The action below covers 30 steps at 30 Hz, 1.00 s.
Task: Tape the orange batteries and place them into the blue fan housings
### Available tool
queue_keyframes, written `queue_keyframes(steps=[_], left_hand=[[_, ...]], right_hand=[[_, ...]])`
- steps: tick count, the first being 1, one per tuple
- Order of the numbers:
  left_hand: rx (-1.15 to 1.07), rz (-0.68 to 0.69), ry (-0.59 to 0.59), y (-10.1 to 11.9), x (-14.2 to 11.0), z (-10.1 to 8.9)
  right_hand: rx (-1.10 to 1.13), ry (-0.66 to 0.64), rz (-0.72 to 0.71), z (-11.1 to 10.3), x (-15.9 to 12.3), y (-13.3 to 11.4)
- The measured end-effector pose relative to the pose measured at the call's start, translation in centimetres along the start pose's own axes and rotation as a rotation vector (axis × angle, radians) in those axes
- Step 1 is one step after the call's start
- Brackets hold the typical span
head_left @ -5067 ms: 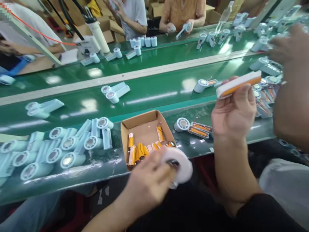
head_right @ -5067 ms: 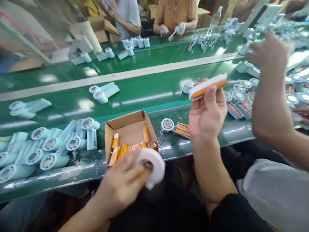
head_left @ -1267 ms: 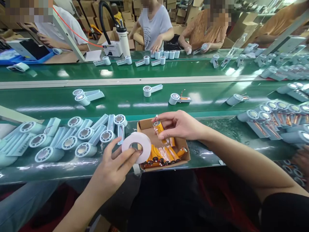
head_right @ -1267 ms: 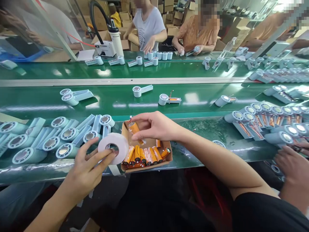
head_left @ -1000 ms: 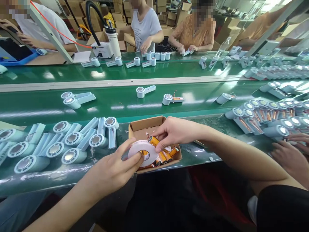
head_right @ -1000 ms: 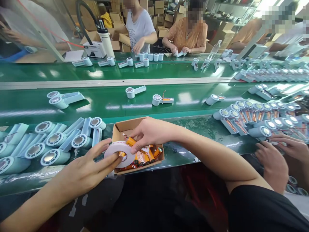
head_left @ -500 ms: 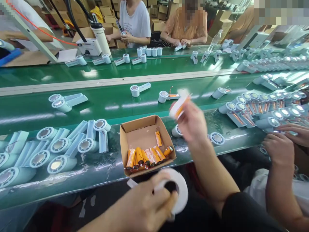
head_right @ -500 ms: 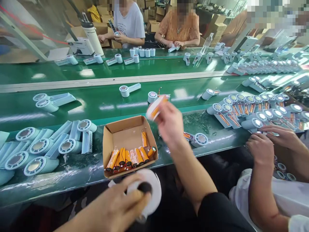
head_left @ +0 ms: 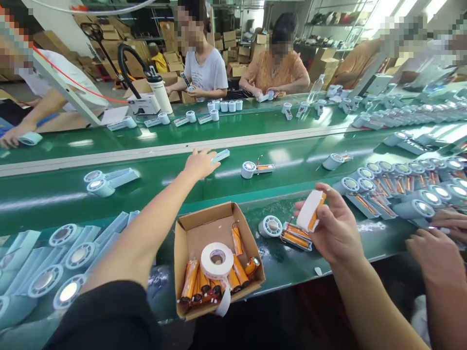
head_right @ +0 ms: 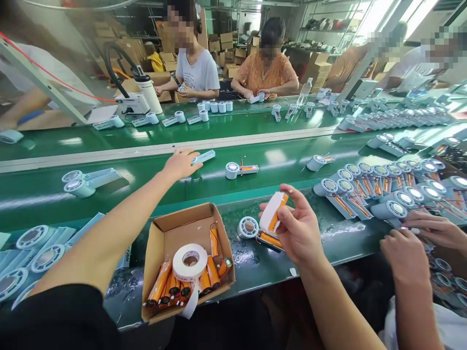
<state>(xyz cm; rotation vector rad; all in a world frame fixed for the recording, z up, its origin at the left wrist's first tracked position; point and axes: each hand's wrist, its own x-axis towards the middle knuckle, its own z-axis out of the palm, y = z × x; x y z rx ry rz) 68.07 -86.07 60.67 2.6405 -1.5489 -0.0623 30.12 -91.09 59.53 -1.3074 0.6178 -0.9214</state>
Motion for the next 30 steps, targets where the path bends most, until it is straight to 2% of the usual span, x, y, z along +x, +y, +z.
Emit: queue_keyframes(steps=[2, 4, 7, 9, 12, 17, 18, 20, 22, 24, 30], left_hand=[[0.045, 0.003, -0.074, 0.8, 3.4, 0.5], [0.091, 0.017, -0.155, 1.0, 5.0, 1.0], [0.132, 0.085, -0.258, 0.3, 5.1, 1.7], [0.134, 0.155, -0.301, -0.2, 4.2, 2.3], [0.111, 0.242, -0.348, -0.7, 2.9, 2.7], [0.032, 0.302, -0.388, -1.2, 3.1, 2.0], [0.017, 0.299, -0.374, -1.2, 3.3, 1.8], [-0.008, 0.278, -0.338, -1.3, 3.5, 1.7], [-0.031, 0.247, -0.296, -1.2, 3.6, 2.0], [-0.061, 0.220, -0.258, -0.9, 3.5, 2.6], [-0.171, 0.164, -0.178, -0.2, 3.8, 4.4]], right_hand=[[0.020, 0.003, 0.016, -0.7, -0.3, -0.4], [0.009, 0.007, 0.004, -1.8, -0.6, -0.9], [-0.048, 0.033, -0.053, -3.3, -0.2, -1.8], [-0.095, 0.021, -0.097, -3.2, 1.3, -2.2], [-0.199, -0.099, -0.126, -0.7, 5.4, -1.5], [-0.391, -0.380, -0.084, 8.1, 13.4, 2.8], [-0.477, -0.439, -0.082, 9.7, 14.5, 3.6], [-0.799, -0.579, -0.118, 12.3, 15.8, 4.9], [-1.159, -0.692, -0.177, 13.7, 16.1, 5.7], [-1.381, -0.745, -0.205, 14.2, 15.9, 6.3], [-1.624, -0.783, -0.169, 14.7, 15.7, 7.3]])
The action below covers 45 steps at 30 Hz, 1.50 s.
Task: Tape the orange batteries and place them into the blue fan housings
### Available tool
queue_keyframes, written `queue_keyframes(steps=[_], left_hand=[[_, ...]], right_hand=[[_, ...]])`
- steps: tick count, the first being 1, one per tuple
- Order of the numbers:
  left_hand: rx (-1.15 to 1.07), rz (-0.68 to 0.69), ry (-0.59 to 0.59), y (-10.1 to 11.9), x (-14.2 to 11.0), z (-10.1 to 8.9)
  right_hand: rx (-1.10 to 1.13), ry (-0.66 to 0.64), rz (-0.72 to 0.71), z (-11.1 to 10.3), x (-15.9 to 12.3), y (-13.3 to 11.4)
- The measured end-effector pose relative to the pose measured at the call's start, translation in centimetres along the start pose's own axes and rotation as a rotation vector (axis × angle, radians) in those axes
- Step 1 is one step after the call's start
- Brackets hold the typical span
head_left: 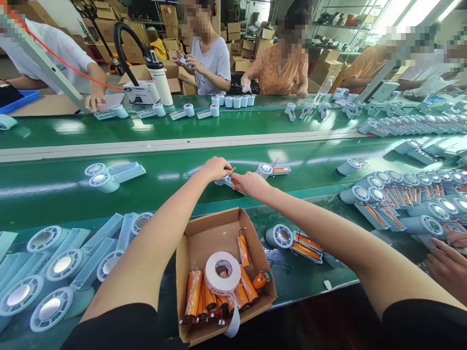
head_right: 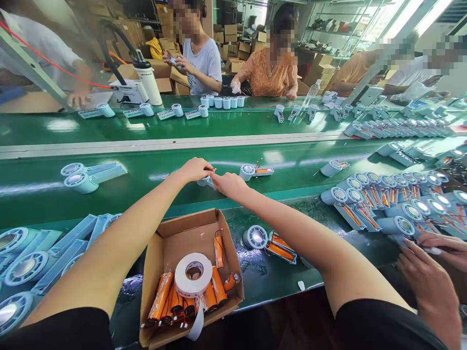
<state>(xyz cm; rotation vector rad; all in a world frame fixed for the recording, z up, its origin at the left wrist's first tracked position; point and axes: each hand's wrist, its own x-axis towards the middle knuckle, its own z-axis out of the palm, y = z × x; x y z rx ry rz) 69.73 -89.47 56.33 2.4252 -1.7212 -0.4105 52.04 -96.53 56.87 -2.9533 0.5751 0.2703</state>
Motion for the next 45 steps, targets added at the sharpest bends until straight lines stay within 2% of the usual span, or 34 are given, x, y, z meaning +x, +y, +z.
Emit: queue_keyframes(steps=[7, 13, 16, 22, 31, 36, 38, 42, 45], left_hand=[[-0.068, -0.003, 0.016, 0.7, 0.6, 0.4], [-0.053, -0.012, 0.010, 1.8, 0.3, 0.3], [-0.051, -0.011, 0.016, 2.1, 0.5, 0.7], [-0.060, 0.014, 0.019, 2.2, 1.1, 1.4], [-0.101, 0.114, 0.030, 3.0, 2.0, 1.7], [-0.136, 0.109, 0.079, 3.9, 2.3, 2.1], [-0.153, 0.102, 0.083, 4.4, 2.4, 2.2], [-0.189, 0.095, 0.066, 5.5, 3.0, 2.1], [-0.202, 0.091, 0.056, 6.1, 3.1, 1.9]], right_hand=[[-0.111, -0.070, -0.038, -0.5, 1.1, -0.2], [-0.194, -0.038, -0.080, -2.6, 0.3, 0.5], [-0.224, -0.021, -0.080, -3.0, 0.0, 1.0], [-0.224, -0.044, -0.162, -1.9, 0.4, 1.4], [-0.267, -0.082, -0.158, -2.3, 1.1, 2.3], [-0.288, -0.064, -0.095, -2.2, -0.4, 2.9], [-0.268, -0.027, -0.055, -2.0, -1.6, 4.0], [-0.046, 0.172, 0.033, -0.8, -3.3, 6.5], [-0.037, 0.147, 0.027, 0.6, -3.1, 6.2]])
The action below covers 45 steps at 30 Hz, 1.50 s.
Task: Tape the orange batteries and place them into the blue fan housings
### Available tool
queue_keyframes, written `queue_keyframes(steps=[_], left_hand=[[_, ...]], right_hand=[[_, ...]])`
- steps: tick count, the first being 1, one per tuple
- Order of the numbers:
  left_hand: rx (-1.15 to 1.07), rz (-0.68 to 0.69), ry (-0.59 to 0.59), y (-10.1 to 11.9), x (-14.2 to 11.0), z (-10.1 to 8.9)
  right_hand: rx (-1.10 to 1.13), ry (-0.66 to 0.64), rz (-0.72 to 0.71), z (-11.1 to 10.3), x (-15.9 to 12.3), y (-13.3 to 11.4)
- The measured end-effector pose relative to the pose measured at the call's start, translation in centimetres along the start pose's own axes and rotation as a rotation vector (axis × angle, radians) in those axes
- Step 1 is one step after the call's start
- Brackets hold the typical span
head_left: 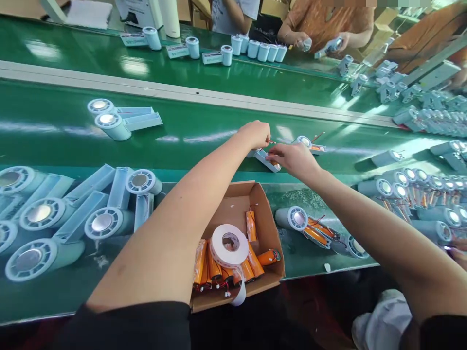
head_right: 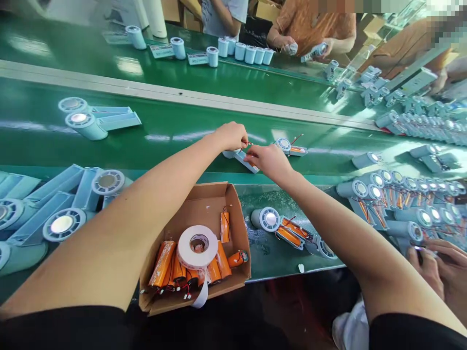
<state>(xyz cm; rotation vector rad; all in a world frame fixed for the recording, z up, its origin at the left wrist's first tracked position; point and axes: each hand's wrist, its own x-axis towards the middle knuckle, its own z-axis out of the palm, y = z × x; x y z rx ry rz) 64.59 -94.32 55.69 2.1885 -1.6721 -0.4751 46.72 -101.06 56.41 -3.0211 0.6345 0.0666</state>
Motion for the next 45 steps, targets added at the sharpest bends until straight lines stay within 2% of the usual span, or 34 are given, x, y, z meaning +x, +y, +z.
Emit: queue_keyframes(steps=[4, 7, 9, 11, 13, 14, 15, 16, 18, 19, 21, 24, 27, 30, 32, 34, 36, 37, 39, 41, 43, 45], left_hand=[[-0.007, -0.013, 0.004, 0.5, -0.1, 0.1], [-0.012, -0.050, 0.020, 0.8, 0.0, -0.3], [-0.006, -0.108, 0.056, 1.2, -0.4, -1.1], [0.012, -0.175, 0.109, 1.6, -2.2, -2.1], [0.041, -0.152, 0.175, 2.2, -6.3, -2.9], [0.050, -0.093, 0.189, 2.5, -9.1, -3.1], [0.053, 0.004, 0.177, 2.8, -12.4, -3.1], [0.032, 0.108, 0.112, 3.0, -15.8, -2.9], [-0.004, 0.266, -0.118, 3.1, -22.6, -1.9], [0.001, 0.289, -0.144, 3.1, -25.5, -1.2], [0.051, 0.297, -0.121, 3.0, -29.9, 0.2], [0.123, 0.294, 0.063, 3.7, -33.7, 1.2], [0.154, 0.296, 0.354, 4.8, -36.6, 0.9], [0.234, 0.235, 0.570, 4.9, -39.9, 0.5], [0.283, 0.149, 0.641, 4.1, -42.2, 0.6], [0.295, 0.067, 0.675, 3.0, -44.4, 0.9], [0.292, 0.002, 0.713, 2.2, -46.3, 1.1], [0.296, -0.032, 0.733, 1.9, -47.1, 1.2], [0.327, -0.075, 0.774, 1.6, -48.2, 1.3], [0.375, -0.058, 0.785, 1.7, -48.6, 1.6], [0.400, -0.012, 0.771, 1.9, -48.5, 1.9], [0.382, 0.002, 0.745, 2.2, -48.0, 2.2]], right_hand=[[-0.152, -0.152, 0.022, 0.9, 1.5, -2.2], [-0.185, -0.244, 0.002, -0.4, 2.5, -2.5], [-0.118, -0.175, -0.063, -2.0, 1.9, -1.8], [0.016, 0.009, -0.094, -3.8, -0.4, -0.9], [0.180, 0.160, -0.071, -5.1, -4.7, -0.3], [0.266, 0.177, -0.062, -5.5, -7.3, -0.1], [0.356, 0.155, -0.064, -5.6, -10.1, -0.2], [0.449, 0.103, -0.090, -5.6, -12.8, -0.4], [0.636, -0.003, -0.177, -5.0, -17.4, -1.5], [0.714, -0.031, -0.225, -4.6, -19.0, -2.2], [0.823, -0.029, -0.282, -3.9, -20.6, -4.0], [0.926, -0.032, -0.228, -3.2, -20.4, -7.1], [1.096, -0.223, -0.173, -2.9, -19.6, -10.6], [1.346, -0.529, -0.312, -2.1, -20.2, -14.4], [1.436, -0.626, -0.450, -1.3, -21.3, -16.9], [1.377, -0.610, -0.671, -0.4, -22.0, -18.7], [1.174, -0.525, -0.897, 0.2, -21.5, -19.5], [1.052, -0.455, -0.946, 0.3, -20.8, -19.6], [0.811, -0.298, -0.902, 0.1, -18.4, -19.4], [0.613, -0.200, -0.810, -0.2, -15.5, -19.1], [0.479, -0.216, -0.816, -0.4, -12.9, -19.0], [0.425, -0.293, -0.888, -0.3, -11.1, -19.3]])
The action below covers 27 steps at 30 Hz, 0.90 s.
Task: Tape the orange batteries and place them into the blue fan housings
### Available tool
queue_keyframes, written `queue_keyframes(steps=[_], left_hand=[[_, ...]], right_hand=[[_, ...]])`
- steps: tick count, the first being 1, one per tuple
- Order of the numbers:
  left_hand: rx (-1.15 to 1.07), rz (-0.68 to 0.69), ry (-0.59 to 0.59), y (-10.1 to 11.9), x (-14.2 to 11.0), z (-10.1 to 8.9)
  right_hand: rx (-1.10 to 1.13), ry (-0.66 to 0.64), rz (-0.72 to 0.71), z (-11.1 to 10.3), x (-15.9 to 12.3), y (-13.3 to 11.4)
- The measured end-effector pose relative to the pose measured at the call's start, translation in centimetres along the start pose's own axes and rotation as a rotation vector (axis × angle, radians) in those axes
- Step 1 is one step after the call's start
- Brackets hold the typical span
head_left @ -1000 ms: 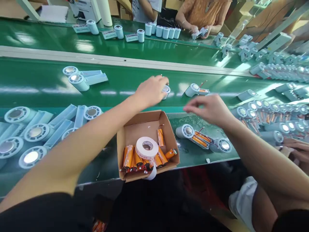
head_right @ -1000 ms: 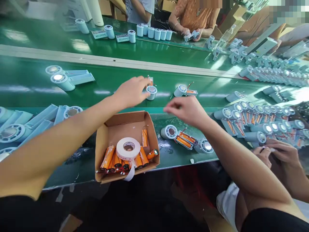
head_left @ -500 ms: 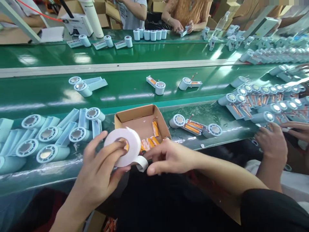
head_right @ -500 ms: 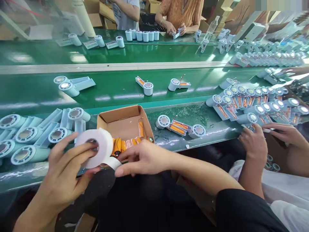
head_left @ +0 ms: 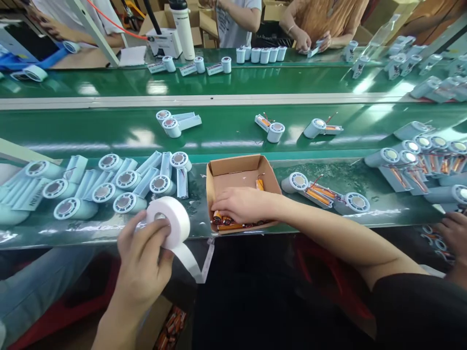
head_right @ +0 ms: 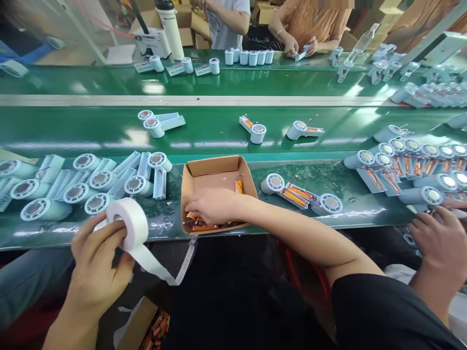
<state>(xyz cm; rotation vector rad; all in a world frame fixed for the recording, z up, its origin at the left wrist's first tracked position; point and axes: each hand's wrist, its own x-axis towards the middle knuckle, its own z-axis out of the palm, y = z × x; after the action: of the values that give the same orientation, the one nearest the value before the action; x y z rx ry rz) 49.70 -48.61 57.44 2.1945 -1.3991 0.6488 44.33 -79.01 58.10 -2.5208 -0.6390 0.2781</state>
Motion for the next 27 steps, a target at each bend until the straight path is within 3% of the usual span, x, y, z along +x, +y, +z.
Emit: queue_keyframes(steps=[2, 3, 7, 9, 11, 14, 17, 22, 27], left_hand=[[-0.024, -0.008, -0.026, 0.5, 0.3, 0.4], [-0.032, -0.009, -0.036, 0.7, 0.4, 0.6], [-0.059, 0.035, -0.059, 1.3, 1.1, 0.9], [-0.068, 0.083, -0.077, 1.6, 1.6, 1.0], [-0.072, 0.139, -0.090, 2.0, 2.3, 1.2], [-0.079, 0.237, -0.104, 2.6, 3.3, 1.3], [-0.076, 0.351, -0.130, 3.0, 4.2, 1.4], [-0.038, 0.565, -0.188, 3.2, 5.8, 1.1], [-0.021, 0.746, -0.258, 3.4, 7.8, 1.0]], right_hand=[[0.066, 0.009, 0.032, -0.1, 0.8, 0.8], [0.142, 0.087, 0.101, -0.1, 0.9, 1.2], [0.762, 0.560, 0.400, -0.5, -0.4, 1.6], [1.056, 0.602, 0.388, -0.8, -1.8, 1.0], [1.163, 0.555, 0.329, -1.0, -3.4, -0.2], [0.984, 0.559, 0.249, -1.3, -5.4, -2.2], [0.684, 0.566, 0.282, -2.1, -7.2, -3.5], [0.503, 0.374, 0.316, -4.4, -9.0, -4.4], [0.367, 0.145, 0.313, -5.7, -9.0, -4.0]])
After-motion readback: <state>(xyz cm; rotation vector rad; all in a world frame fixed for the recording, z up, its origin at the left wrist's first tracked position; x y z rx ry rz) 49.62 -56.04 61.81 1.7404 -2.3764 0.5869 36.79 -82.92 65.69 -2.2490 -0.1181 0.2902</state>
